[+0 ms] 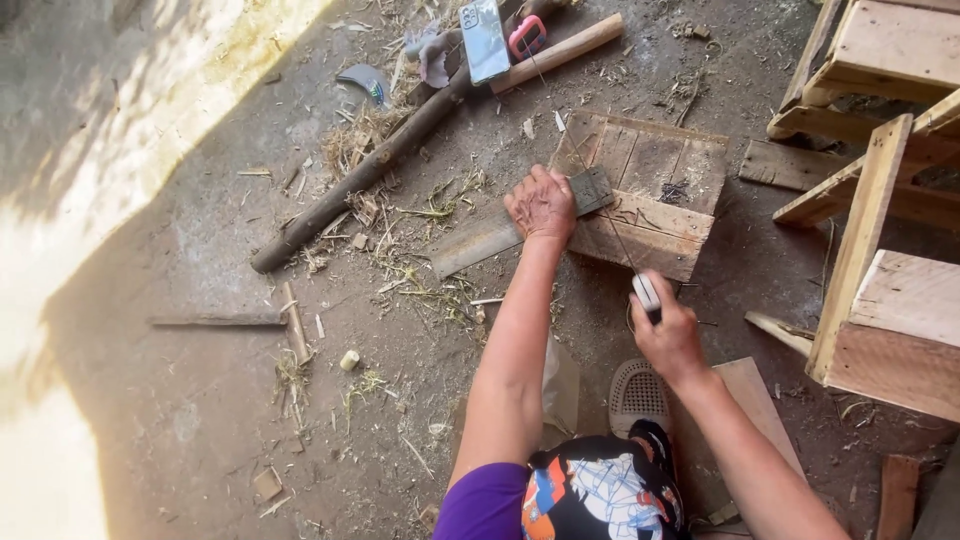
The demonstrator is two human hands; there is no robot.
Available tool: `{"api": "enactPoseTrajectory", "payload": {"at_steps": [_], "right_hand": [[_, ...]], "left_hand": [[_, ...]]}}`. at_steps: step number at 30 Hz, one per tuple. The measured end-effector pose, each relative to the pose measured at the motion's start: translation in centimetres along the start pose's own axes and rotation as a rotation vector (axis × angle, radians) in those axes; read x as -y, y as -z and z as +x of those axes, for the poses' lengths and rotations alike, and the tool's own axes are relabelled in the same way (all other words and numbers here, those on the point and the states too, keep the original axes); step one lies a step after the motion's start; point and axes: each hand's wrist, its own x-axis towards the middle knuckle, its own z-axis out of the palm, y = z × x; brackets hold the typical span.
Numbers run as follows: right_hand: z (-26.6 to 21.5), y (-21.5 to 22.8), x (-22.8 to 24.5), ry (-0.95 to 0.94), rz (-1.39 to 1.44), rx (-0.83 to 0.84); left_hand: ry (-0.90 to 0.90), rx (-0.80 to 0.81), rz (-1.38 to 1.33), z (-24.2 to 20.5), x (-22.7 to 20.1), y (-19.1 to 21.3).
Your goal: Assembling a wooden chair by fitting slats into the frame and using a hand saw for adjustments.
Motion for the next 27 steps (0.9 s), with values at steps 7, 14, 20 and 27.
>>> {"api": "enactPoseTrajectory", "payload": {"at_steps": [7, 14, 20, 27], "right_hand": [[-6.6, 1.6, -2.1, 0.045, -0.048, -0.065], [2.4, -1.3, 1.3, 0.172, -0.066, -0.223], [-7.6, 0.7, -2.9, -0.010, -0.096, -0.080], [0.9, -1.3, 0.4, 0.010, -0.031, -0.125]], "left_hand": [[-0.024, -0.057, 0.000, -0.2, 0.2, -1.3], [-0.020, -0.115, -0.011, 0.5, 0.2, -1.5], [-0.007, -0.060, -0.005, 0.1, -0.2, -0.6], [-0.016, -0.046, -0.003, -0.3, 0.1, -0.5]]}}
